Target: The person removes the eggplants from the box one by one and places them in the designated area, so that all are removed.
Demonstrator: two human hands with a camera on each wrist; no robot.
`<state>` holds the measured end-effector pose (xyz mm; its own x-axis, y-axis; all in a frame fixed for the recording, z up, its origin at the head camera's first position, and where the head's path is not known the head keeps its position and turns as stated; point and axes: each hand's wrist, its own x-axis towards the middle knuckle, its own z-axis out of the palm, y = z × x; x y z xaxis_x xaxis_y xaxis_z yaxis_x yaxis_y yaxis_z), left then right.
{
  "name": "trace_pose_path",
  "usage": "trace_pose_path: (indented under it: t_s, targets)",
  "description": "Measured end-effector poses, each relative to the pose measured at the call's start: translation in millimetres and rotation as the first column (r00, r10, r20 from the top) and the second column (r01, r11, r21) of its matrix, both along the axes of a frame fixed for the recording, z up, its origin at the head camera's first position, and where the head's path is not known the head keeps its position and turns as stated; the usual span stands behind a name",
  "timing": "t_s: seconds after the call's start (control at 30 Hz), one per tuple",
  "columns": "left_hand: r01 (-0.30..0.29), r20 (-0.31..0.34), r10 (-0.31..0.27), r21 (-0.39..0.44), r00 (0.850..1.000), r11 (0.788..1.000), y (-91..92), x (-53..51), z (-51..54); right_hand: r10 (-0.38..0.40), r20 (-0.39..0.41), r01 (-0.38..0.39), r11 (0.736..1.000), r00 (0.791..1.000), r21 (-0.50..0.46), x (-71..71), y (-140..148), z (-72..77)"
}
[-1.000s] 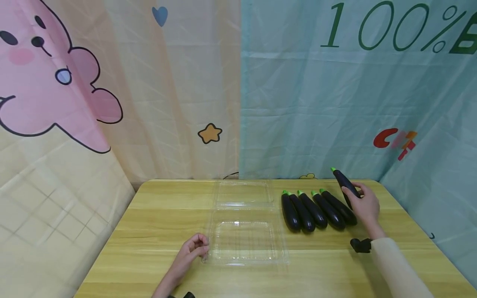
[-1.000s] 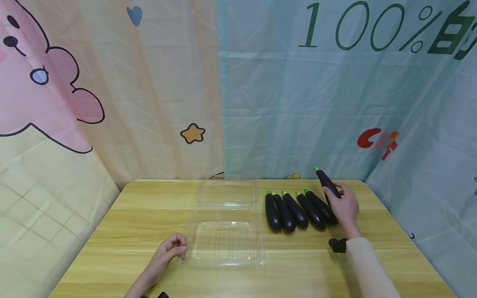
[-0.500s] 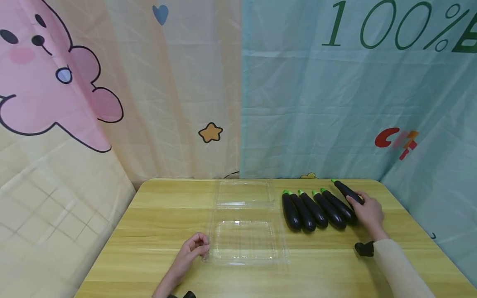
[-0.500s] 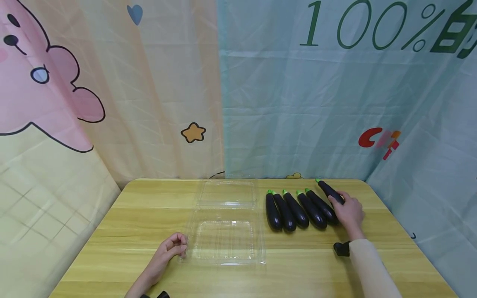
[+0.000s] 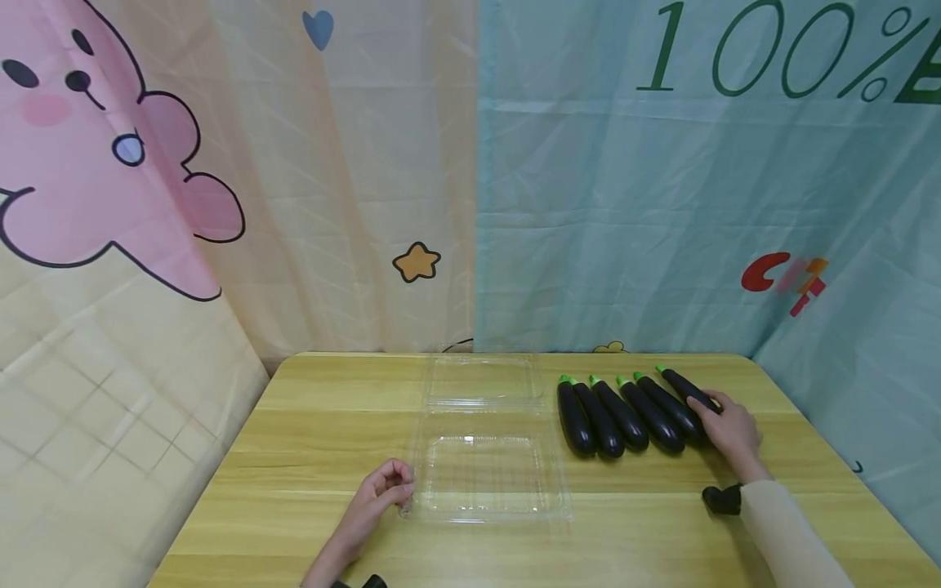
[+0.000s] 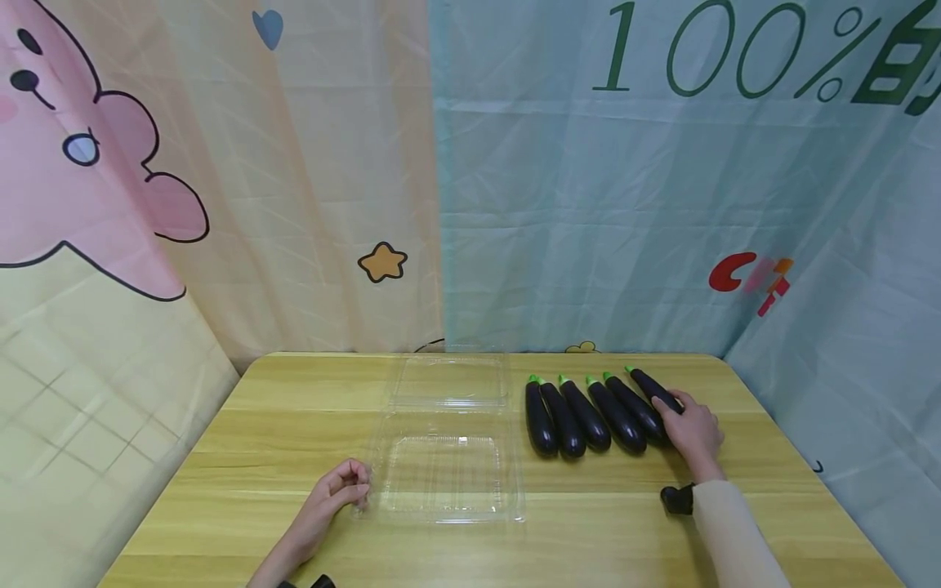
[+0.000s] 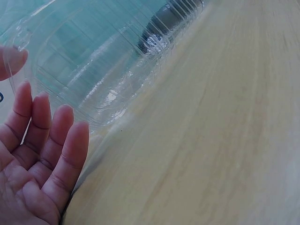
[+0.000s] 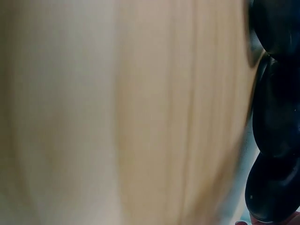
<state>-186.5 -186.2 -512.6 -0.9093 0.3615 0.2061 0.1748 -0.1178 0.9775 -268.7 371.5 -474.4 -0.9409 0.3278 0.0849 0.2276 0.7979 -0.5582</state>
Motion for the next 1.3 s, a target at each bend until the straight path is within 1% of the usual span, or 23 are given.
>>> trace_pose_path:
  t_s: [0.3,0.6,0.83,1.07,1.3]
  targets:
    - [-0.007,0.014,0.007,-0.002,1.000,1.000,0.4,0.6,0.3,0.010,0.070,-0.009,1.000,0.997,-0.015,2.3,1.9,0.9]
    - [-0.010,0.010,0.010,-0.001,1.000,1.000,-0.1,1.0,-0.8,0.034,0.132,-0.029,0.999,0.991,-0.036,3.6,2.1,-0.3]
    - [-0.012,0.008,0.012,-0.004,1.000,1.000,-0.2,1.3,-0.8,0.047,0.138,-0.043,0.999,0.989,-0.031,5.3,0.7,1.9]
    - [-0.006,0.005,0.006,-0.005,1.000,1.000,-0.4,0.6,-2.3,0.023,0.128,-0.024,1.000,0.991,0.003,5.2,1.6,-0.2]
    - [0.005,-0.007,-0.005,0.005,1.000,1.000,0.2,0.5,0.0,0.008,0.125,-0.009,1.000,0.992,0.008,4.1,4.5,-2.7]
